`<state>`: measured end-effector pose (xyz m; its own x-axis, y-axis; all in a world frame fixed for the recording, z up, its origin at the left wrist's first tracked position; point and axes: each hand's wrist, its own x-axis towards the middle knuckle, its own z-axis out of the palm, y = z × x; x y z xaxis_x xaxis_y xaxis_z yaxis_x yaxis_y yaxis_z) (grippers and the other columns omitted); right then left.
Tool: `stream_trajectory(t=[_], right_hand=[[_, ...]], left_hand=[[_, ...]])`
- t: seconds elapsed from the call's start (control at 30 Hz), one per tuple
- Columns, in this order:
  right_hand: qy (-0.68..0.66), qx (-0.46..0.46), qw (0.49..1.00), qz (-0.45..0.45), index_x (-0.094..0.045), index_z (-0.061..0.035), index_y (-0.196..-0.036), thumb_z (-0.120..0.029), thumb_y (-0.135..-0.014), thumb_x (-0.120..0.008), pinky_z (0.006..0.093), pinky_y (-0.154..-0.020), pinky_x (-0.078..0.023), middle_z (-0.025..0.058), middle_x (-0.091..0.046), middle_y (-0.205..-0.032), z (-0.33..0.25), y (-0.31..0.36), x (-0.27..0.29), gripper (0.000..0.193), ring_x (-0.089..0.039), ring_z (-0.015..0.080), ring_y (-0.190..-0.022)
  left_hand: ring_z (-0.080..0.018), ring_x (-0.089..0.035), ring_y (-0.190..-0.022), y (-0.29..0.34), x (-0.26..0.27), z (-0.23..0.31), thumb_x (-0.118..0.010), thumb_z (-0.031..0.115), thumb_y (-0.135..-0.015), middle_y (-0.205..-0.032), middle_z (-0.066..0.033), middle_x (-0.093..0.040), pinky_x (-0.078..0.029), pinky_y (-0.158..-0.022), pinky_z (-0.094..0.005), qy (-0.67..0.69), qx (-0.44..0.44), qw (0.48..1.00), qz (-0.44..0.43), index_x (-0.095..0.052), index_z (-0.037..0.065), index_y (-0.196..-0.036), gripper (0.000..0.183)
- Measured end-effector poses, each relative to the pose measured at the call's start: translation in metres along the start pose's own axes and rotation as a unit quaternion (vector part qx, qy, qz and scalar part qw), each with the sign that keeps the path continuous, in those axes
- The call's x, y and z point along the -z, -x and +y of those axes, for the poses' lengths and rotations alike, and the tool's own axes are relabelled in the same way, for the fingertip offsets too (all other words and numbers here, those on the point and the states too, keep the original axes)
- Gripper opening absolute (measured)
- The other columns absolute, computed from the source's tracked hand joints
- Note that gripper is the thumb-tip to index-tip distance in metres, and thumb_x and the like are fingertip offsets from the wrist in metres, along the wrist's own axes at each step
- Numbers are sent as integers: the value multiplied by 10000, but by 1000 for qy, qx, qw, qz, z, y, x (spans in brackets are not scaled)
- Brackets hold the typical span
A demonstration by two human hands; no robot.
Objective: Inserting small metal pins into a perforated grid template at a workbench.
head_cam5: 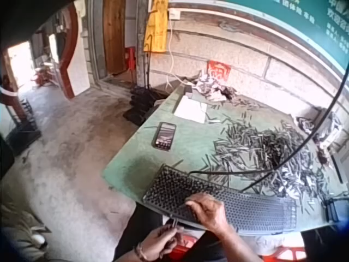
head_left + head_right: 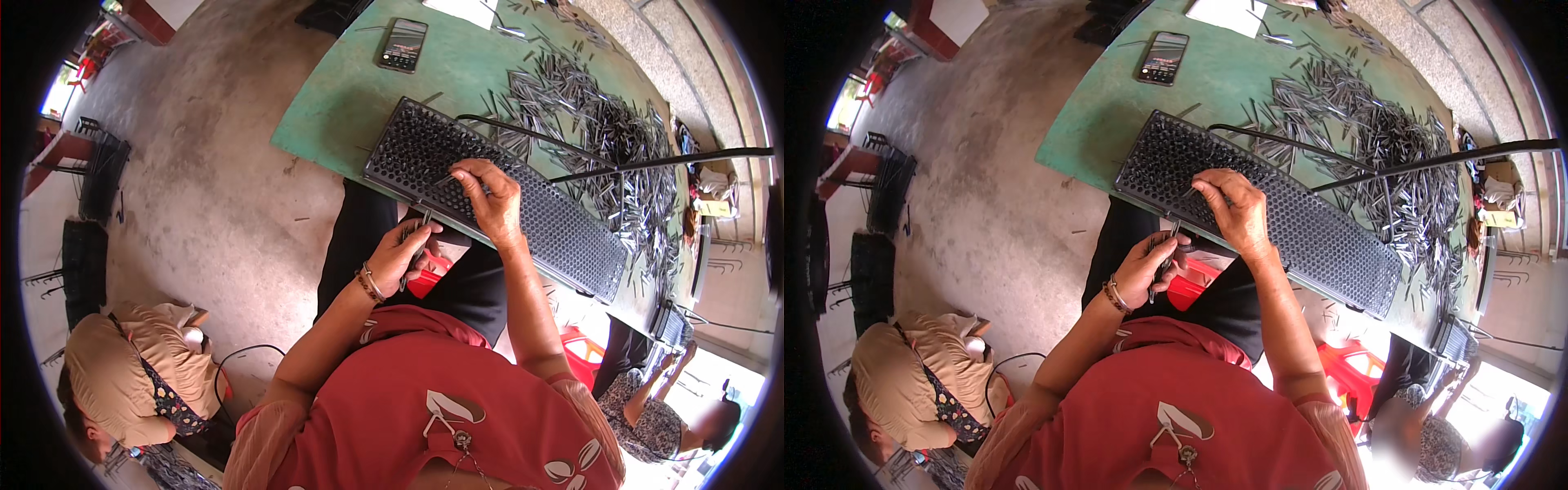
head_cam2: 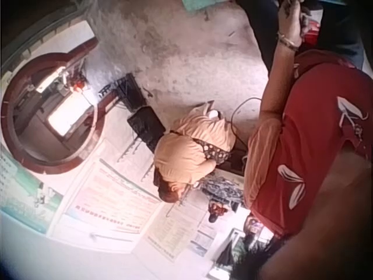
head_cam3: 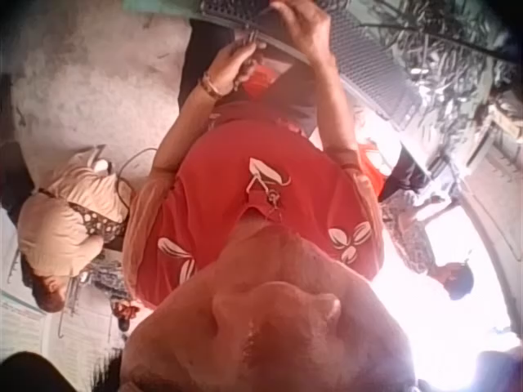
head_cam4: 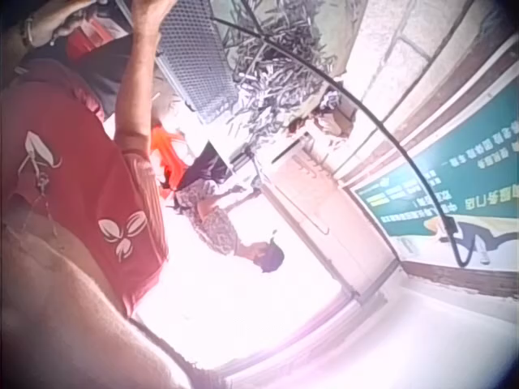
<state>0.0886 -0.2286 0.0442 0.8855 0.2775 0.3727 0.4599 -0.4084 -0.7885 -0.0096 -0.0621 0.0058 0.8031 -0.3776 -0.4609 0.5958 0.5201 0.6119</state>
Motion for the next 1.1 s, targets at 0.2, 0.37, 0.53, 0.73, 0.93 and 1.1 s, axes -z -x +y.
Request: stream_trajectory(t=[0.2,0.37,0.53,0.73,0.93,1.1], right_hand=[[40,45,998,18,-664,-9,-911,-42,-823,-671,287,-704,-502,97,-675,-892,2,1,-3,94,-648,208,-820],[104,140,984,-24,-671,-28,-902,-26,-773,-696,323,-730,-492,81,-675,-888,-5,0,-7,132,-642,238,-818],[134,130,982,21,-670,-30,-908,-35,-748,-711,331,-703,-490,76,-671,-879,-11,3,-9,165,-635,238,-790],[151,110,981,49,-680,-34,-888,-36,-748,-710,330,-701,-496,87,-670,-885,-12,4,-15,143,-632,251,-775],[148,95,983,61,-682,-38,-890,-47,-753,-707,335,-695,-503,95,-671,-882,-12,5,-17,140,-639,259,-775],[162,97,980,63,-680,-34,-892,-46,-754,-706,338,-696,-507,95,-673,-864,-12,11,-17,141,-643,264,-766]], left_hand=[[-44,-413,-547,0,-3,0,-497,271,-971,-771,-19,-561,-292,-411,-174,-2,13,1000,8,-562,66,-1072,238],[-41,-409,-548,1,-2,-1,-491,276,-973,-773,-15,-559,-299,-410,-172,0,14,1000,5,-563,70,-1072,240],[-41,-408,-550,2,-2,0,-489,273,-973,-774,-8,-552,-297,-410,-170,-1,15,1000,12,-563,72,-1071,236],[-40,-408,-550,1,-1,-2,-493,268,-971,-772,-10,-557,-292,-409,-171,-4,16,1000,12,-560,68,-1058,228],[-40,-408,-548,2,-3,-1,-492,265,-972,-772,-21,-566,-290,-407,-170,-7,16,1000,10,-554,60,-1057,231],[-38,-409,-550,4,-7,2,-493,255,-972,-788,-30,-572,-293,-407,-168,-30,5,1000,0,-550,58,-1073,228]])
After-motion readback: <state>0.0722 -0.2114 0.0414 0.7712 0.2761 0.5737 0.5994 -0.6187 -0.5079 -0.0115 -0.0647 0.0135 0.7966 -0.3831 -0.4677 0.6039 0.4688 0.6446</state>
